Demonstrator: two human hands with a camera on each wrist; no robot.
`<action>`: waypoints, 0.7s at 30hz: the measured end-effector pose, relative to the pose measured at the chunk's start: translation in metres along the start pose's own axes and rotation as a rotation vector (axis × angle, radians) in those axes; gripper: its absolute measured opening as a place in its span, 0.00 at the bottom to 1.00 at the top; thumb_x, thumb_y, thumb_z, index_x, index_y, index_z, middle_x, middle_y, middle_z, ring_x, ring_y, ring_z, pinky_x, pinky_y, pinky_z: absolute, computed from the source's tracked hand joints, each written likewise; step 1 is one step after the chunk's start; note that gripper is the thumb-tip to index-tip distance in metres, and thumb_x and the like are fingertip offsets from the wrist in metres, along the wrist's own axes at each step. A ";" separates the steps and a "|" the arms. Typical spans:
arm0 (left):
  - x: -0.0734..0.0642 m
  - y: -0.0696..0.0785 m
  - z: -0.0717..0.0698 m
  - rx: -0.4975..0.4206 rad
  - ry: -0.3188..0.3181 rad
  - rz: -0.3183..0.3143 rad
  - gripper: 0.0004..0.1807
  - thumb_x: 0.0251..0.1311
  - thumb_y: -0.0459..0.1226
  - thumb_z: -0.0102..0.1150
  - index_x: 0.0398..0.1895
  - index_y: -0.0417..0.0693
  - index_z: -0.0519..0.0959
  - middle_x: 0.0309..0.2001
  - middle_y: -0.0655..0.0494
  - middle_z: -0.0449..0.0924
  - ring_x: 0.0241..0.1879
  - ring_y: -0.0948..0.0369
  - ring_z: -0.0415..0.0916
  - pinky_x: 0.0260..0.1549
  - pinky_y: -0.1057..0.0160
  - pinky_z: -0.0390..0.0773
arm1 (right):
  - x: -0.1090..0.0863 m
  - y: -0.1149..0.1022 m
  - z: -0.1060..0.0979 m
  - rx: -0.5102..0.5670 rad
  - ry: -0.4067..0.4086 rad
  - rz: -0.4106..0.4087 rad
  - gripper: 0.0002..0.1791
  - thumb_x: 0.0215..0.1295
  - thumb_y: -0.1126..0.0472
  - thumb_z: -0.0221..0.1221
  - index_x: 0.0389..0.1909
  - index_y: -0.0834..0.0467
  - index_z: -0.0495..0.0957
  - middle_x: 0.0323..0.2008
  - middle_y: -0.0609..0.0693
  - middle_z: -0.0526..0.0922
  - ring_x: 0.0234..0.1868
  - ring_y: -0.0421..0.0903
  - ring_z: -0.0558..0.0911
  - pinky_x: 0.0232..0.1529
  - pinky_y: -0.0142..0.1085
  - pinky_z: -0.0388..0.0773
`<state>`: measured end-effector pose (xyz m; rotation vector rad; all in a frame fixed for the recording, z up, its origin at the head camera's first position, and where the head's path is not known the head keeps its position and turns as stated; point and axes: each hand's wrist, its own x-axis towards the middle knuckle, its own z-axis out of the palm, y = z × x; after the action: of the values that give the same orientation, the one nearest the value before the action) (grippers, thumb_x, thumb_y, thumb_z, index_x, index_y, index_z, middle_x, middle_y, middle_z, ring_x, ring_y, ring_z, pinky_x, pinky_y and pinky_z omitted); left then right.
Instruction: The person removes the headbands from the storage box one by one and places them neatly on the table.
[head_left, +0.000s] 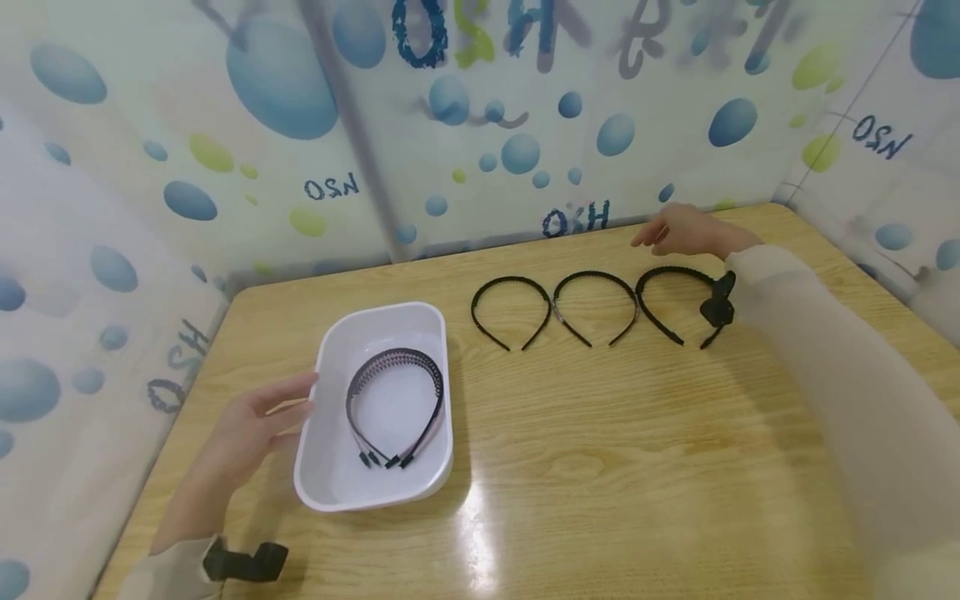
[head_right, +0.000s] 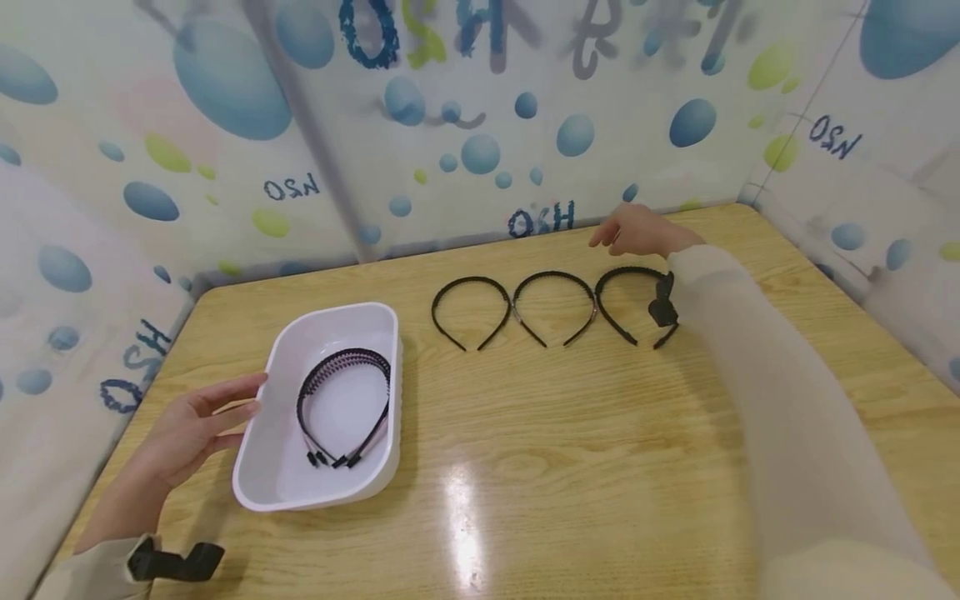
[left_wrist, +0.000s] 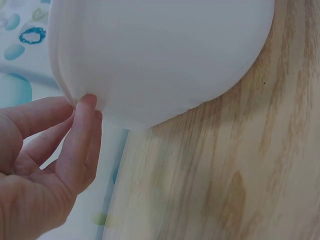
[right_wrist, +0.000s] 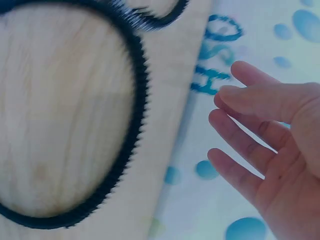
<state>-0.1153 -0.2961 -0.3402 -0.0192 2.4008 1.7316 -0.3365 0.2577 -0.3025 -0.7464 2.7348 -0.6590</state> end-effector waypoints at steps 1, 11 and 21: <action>0.000 0.000 0.000 -0.003 0.001 -0.002 0.28 0.61 0.36 0.56 0.62 0.34 0.63 0.48 0.71 0.74 0.44 0.71 0.75 0.39 0.61 0.81 | 0.000 -0.004 -0.001 -0.003 0.004 -0.005 0.16 0.59 0.74 0.53 0.48 0.69 0.76 0.46 0.68 0.76 0.47 0.63 0.75 0.44 0.53 0.76; -0.001 -0.001 0.000 0.000 0.003 -0.001 0.28 0.61 0.35 0.55 0.63 0.33 0.62 0.48 0.70 0.73 0.44 0.72 0.74 0.40 0.61 0.80 | 0.001 -0.051 -0.003 0.049 -0.022 -0.036 0.16 0.62 0.71 0.54 0.50 0.65 0.76 0.47 0.63 0.77 0.47 0.59 0.76 0.46 0.52 0.75; 0.000 -0.003 0.000 -0.038 -0.004 0.005 0.27 0.61 0.34 0.55 0.63 0.35 0.64 0.46 0.72 0.74 0.43 0.71 0.75 0.39 0.62 0.81 | 0.015 -0.093 0.009 0.037 -0.016 -0.177 0.15 0.60 0.71 0.56 0.49 0.64 0.78 0.44 0.59 0.79 0.46 0.54 0.77 0.45 0.47 0.77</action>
<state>-0.1150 -0.2973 -0.3431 -0.0150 2.3665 1.7775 -0.3065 0.1748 -0.2670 -0.9891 2.6556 -0.7340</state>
